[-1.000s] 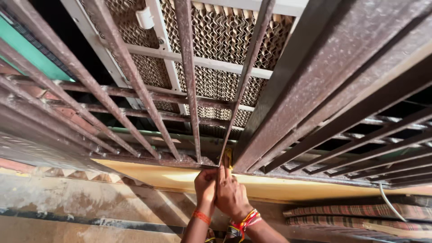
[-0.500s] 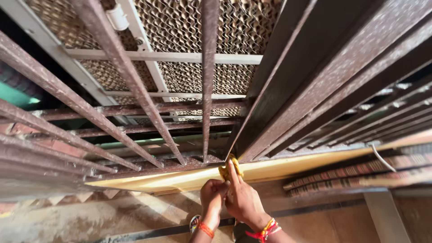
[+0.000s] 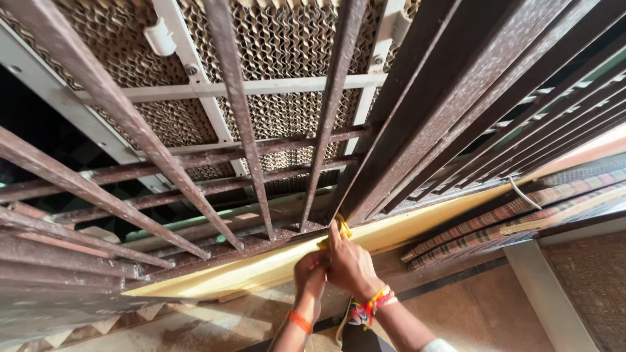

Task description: The person cleans the metal bars of a window grille by hand using a yellow cloth, wiping individual bars and tying the cloth to one of them.

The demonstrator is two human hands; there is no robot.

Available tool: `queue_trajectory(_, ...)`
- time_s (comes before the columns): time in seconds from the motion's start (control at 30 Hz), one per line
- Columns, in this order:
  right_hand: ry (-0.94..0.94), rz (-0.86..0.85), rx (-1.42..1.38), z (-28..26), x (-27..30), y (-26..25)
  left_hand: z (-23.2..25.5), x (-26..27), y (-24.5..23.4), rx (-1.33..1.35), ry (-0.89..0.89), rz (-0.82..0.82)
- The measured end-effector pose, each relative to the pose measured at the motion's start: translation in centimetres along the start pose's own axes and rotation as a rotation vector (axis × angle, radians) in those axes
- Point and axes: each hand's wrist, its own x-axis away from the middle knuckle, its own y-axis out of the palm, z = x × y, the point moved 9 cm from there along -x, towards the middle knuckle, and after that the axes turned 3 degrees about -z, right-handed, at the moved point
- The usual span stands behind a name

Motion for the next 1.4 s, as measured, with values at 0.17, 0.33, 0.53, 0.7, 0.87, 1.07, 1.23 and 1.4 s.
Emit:
queue_trajectory(0.17, -0.228, 0.226, -0.076, 0.0, -3.1, -0.1, 1.7, -0.6, -1.0, 0.057, -0.042, 0.023)
queue_trajectory(0.33, -0.359, 0.319, -0.152, -0.7, -2.1, -0.9, 3.1, -1.8, -1.0, 0.085, 0.05, -0.048)
queue_trajectory(0.53, -0.291, 0.294, -0.301, -1.7, 4.3, -2.2, 1.2, 1.8, -3.5, -0.06, -0.107, -0.056)
queue_trajectory(0.7, -0.311, 0.498, -0.811, 1.1, 7.2, -2.3, 4.4, 2.8, -5.2, 0.119, 0.14, 0.038)
queue_trajectory(0.87, -0.215, 0.415, -1.093, 2.7, 5.1, -0.1, 7.9, 3.4, -1.0, -0.21, 0.387, -0.006)
queue_trajectory(1.07, -0.083, 0.256, -1.242, 3.2, 4.0, 2.4, 11.7, 4.4, -1.0, -0.561, 0.561, 0.255)
queue_trajectory(1.23, -0.081, 0.187, -1.25, 4.4, 3.9, 3.0, 15.2, 8.7, 2.6, -1.29, 0.866, 0.221)
queue_trajectory(1.4, 0.064, 0.048, -1.2, 5.4, 4.2, 4.9, 15.4, 8.6, 5.0, -1.568, 0.852, 0.099)
